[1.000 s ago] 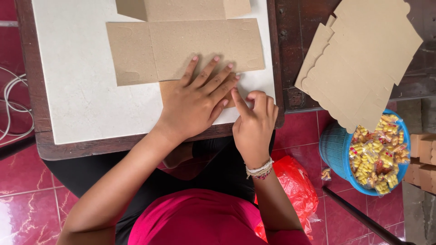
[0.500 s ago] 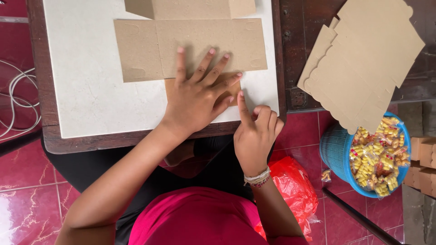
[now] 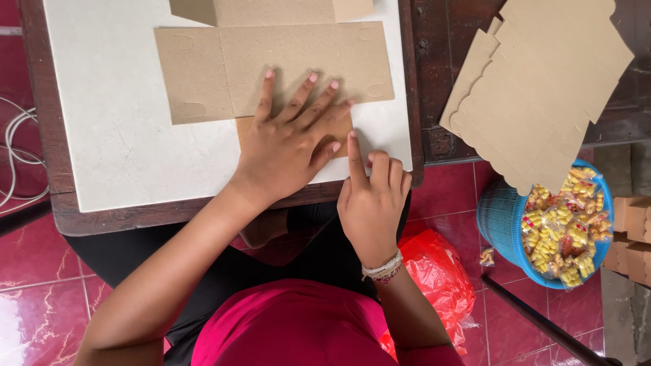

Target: Folding flat cardboard templates into small boxes by hand.

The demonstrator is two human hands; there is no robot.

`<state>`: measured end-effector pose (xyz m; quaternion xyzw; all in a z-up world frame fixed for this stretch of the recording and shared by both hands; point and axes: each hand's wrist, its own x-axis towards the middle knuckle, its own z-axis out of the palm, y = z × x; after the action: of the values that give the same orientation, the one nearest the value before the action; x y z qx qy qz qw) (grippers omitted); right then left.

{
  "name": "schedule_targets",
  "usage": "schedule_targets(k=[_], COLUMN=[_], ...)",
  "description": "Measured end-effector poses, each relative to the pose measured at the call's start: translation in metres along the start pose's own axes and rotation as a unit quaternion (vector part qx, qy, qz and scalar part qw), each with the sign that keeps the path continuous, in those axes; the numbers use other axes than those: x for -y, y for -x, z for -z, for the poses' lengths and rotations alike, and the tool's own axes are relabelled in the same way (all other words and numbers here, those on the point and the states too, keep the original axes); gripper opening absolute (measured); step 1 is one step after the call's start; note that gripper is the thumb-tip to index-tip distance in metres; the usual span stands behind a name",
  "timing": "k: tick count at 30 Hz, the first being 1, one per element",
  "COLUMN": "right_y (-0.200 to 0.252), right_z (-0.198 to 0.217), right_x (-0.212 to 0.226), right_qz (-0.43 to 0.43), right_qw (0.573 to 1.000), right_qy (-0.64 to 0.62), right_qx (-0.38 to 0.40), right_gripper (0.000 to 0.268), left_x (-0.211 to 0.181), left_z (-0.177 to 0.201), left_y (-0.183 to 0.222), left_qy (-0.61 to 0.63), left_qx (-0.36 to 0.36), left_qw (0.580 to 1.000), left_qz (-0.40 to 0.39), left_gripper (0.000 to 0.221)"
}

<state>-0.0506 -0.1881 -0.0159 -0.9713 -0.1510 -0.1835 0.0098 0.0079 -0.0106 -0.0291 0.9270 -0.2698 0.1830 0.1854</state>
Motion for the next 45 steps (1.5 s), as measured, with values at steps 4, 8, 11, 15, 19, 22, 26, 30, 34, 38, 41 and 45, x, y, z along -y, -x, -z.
schedule_targets(k=[4,8,11,15,19,22,26,30,34,38,41,45], right_y=[-0.012,-0.025,-0.032,-0.036,-0.037,-0.041,-0.053,-0.067,-0.071,-0.062,-0.048,-0.029], right_z=[0.003,0.005,0.001,0.001,-0.002,-0.003,-0.004,-0.003,-0.016,-0.015,-0.012,-0.001], right_x=[0.000,0.001,0.004,0.004,-0.005,-0.010,-0.013,-0.010,-0.001,-0.003,-0.004,-0.001], right_qz=[0.019,0.041,0.044,0.043,0.039,0.038,0.059,0.065,0.041,0.038,0.034,0.030], right_qw=[1.000,0.996,0.994,0.996,0.999,0.999,0.998,0.995,0.994,0.994,0.995,0.996], right_qy=[0.022,0.075,0.096,0.078,0.024,0.012,-0.022,-0.074,-0.066,-0.080,-0.078,-0.070], right_qx=[0.007,0.022,0.014,0.018,0.021,0.032,0.019,0.003,-0.078,-0.070,-0.053,-0.039], right_gripper=[0.067,0.061,0.049,0.047,0.059,0.073,0.063,0.033,0.011,0.024,0.042,0.050], left_x=[-0.001,-0.001,-0.001,-0.001,-0.001,-0.001,-0.001,-0.001,-0.003,-0.002,-0.003,-0.003], left_z=[0.002,0.004,0.004,0.004,0.003,0.003,0.003,0.003,0.005,0.001,-0.001,-0.003], left_y=[0.001,0.000,-0.001,0.000,0.001,0.001,0.000,0.001,-0.001,0.001,0.002,0.003], left_qy=[-0.031,-0.012,-0.014,-0.020,-0.018,-0.022,-0.021,-0.030,-0.041,-0.045,-0.049,-0.047], left_qx=[-0.007,0.006,0.003,0.002,-0.003,0.011,0.000,0.017,-0.023,-0.018,-0.005,0.001], left_qw=[0.999,1.000,1.000,1.000,1.000,1.000,1.000,0.999,0.999,0.999,0.999,0.999], left_qz=[0.007,0.010,0.007,0.008,0.009,0.008,0.009,0.009,0.002,0.007,0.016,0.023], left_gripper=[0.063,0.062,0.061,0.062,0.060,0.061,0.061,0.065,0.053,0.060,0.063,0.062])
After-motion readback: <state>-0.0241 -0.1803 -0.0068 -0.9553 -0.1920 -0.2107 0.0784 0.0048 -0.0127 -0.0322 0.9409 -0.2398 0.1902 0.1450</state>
